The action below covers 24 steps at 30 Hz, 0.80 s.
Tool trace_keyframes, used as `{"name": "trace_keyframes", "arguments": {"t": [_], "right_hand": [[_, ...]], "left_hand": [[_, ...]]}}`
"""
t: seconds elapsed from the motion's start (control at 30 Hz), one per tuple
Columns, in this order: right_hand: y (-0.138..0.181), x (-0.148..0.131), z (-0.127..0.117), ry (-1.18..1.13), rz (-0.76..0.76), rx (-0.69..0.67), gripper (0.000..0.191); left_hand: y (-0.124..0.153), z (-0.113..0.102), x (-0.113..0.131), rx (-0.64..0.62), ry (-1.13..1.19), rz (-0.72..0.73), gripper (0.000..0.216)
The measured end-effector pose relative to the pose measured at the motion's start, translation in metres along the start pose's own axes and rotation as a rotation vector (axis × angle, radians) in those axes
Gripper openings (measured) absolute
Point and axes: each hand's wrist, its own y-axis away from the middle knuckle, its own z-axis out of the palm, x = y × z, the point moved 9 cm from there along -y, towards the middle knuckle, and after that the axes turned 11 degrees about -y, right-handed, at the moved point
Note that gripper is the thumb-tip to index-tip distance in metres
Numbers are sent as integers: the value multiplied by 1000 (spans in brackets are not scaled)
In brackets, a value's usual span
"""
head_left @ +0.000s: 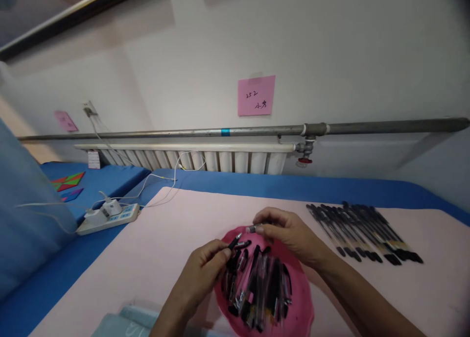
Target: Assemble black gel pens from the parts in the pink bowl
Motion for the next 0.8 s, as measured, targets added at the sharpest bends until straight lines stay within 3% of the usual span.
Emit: {"name": "trace_keyframes", "arguments": {"t": [0.1, 0.33, 0.5, 0.7, 0.8], "right_hand": [[4, -1, 11, 14, 30, -70, 15], [3, -11, 3, 103, -20, -25, 10], [6, -1, 17, 143, 30, -137, 8], [9, 8, 36, 39, 9, -209, 23], [8, 7, 32, -41, 21, -161, 43]], "left_hand": [[0, 2, -1, -18, -35, 9, 29], [2, 3, 3, -45, -54, 44, 26], [2, 6, 2, -45, -80, 82, 24], [6, 17, 7, -81, 85, 49, 22], [8, 17, 12, -67, 229, 17, 24]]}}
